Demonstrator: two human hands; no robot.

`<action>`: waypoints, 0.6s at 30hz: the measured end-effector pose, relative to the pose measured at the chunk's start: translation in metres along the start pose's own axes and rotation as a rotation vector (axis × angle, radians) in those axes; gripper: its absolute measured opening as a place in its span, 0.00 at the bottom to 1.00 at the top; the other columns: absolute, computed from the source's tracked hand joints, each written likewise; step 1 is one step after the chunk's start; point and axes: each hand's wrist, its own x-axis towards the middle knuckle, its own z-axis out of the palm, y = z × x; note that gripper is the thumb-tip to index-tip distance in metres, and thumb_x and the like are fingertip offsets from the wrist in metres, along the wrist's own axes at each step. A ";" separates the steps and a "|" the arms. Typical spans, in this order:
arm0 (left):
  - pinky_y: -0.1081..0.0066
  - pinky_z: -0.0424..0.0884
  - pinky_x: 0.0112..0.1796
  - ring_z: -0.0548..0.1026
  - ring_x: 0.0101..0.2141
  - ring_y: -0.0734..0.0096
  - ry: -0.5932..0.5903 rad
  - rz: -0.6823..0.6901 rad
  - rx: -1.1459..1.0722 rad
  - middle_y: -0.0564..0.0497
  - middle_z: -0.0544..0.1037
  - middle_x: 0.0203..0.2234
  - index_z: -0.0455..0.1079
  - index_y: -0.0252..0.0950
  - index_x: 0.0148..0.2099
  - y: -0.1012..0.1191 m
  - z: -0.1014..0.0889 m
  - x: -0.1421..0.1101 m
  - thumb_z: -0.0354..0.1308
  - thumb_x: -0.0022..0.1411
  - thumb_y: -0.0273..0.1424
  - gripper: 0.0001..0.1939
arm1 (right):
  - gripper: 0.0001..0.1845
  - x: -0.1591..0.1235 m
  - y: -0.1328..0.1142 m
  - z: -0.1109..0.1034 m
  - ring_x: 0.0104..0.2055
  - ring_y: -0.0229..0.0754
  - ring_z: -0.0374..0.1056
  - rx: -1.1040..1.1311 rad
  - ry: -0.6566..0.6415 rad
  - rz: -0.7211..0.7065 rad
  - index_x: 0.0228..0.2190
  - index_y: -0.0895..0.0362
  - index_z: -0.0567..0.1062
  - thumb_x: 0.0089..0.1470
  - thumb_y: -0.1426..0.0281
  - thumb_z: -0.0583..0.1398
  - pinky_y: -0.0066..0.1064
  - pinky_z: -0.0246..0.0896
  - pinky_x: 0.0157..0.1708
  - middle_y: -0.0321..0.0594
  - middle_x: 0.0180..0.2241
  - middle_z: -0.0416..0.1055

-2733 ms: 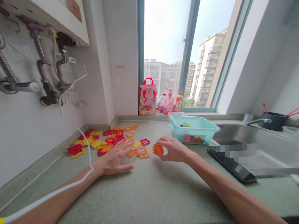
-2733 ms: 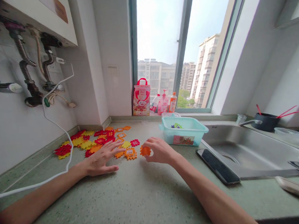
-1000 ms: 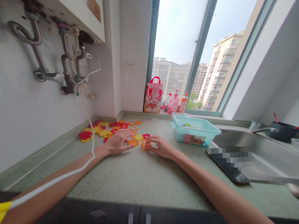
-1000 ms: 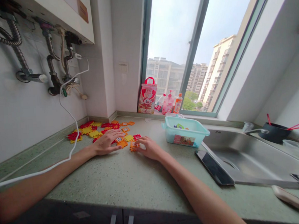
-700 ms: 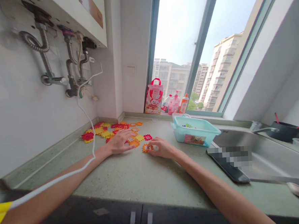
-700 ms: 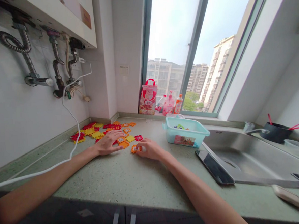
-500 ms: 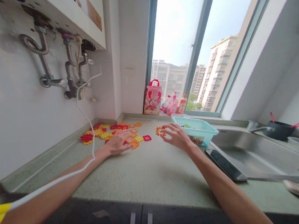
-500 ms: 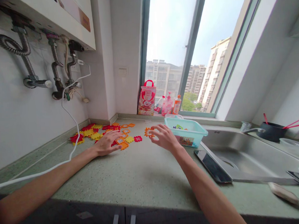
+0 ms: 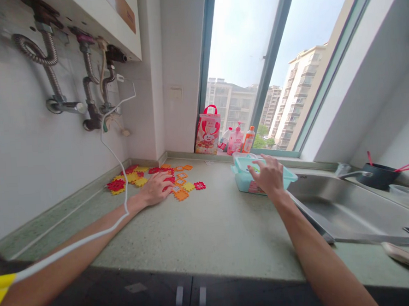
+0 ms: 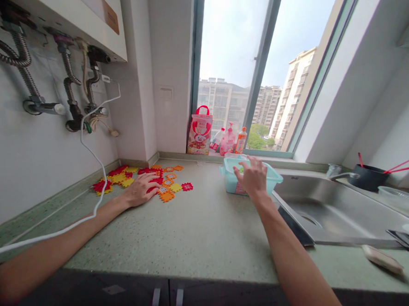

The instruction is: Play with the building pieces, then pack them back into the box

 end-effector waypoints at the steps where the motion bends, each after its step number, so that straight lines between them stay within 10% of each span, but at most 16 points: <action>1: 0.44 0.57 0.68 0.68 0.65 0.50 -0.014 0.023 -0.016 0.45 0.78 0.59 0.84 0.42 0.46 0.001 -0.001 0.000 0.56 0.69 0.38 0.15 | 0.17 -0.002 -0.016 0.001 0.66 0.62 0.59 0.058 -0.002 -0.083 0.47 0.56 0.83 0.66 0.59 0.59 0.57 0.57 0.60 0.55 0.63 0.69; 9: 0.46 0.55 0.70 0.65 0.67 0.52 -0.082 0.218 -0.103 0.49 0.74 0.64 0.82 0.45 0.47 0.031 -0.006 0.001 0.60 0.69 0.37 0.11 | 0.28 -0.047 -0.125 0.007 0.64 0.56 0.66 0.625 -0.403 -0.687 0.60 0.47 0.75 0.61 0.57 0.68 0.53 0.62 0.63 0.48 0.66 0.68; 13: 0.47 0.57 0.70 0.66 0.67 0.52 -0.086 0.251 -0.095 0.50 0.77 0.61 0.82 0.45 0.46 0.041 -0.003 0.001 0.62 0.68 0.40 0.10 | 0.33 -0.061 -0.150 -0.001 0.58 0.58 0.72 0.679 -0.529 -0.695 0.54 0.50 0.78 0.52 0.46 0.72 0.51 0.66 0.59 0.49 0.57 0.76; 18: 0.47 0.58 0.69 0.68 0.65 0.53 -0.113 0.268 -0.139 0.51 0.81 0.57 0.82 0.46 0.43 0.043 -0.001 0.004 0.59 0.72 0.44 0.12 | 0.14 -0.061 -0.159 -0.004 0.42 0.48 0.77 0.656 -0.607 -0.585 0.38 0.50 0.82 0.59 0.54 0.70 0.39 0.71 0.47 0.41 0.38 0.81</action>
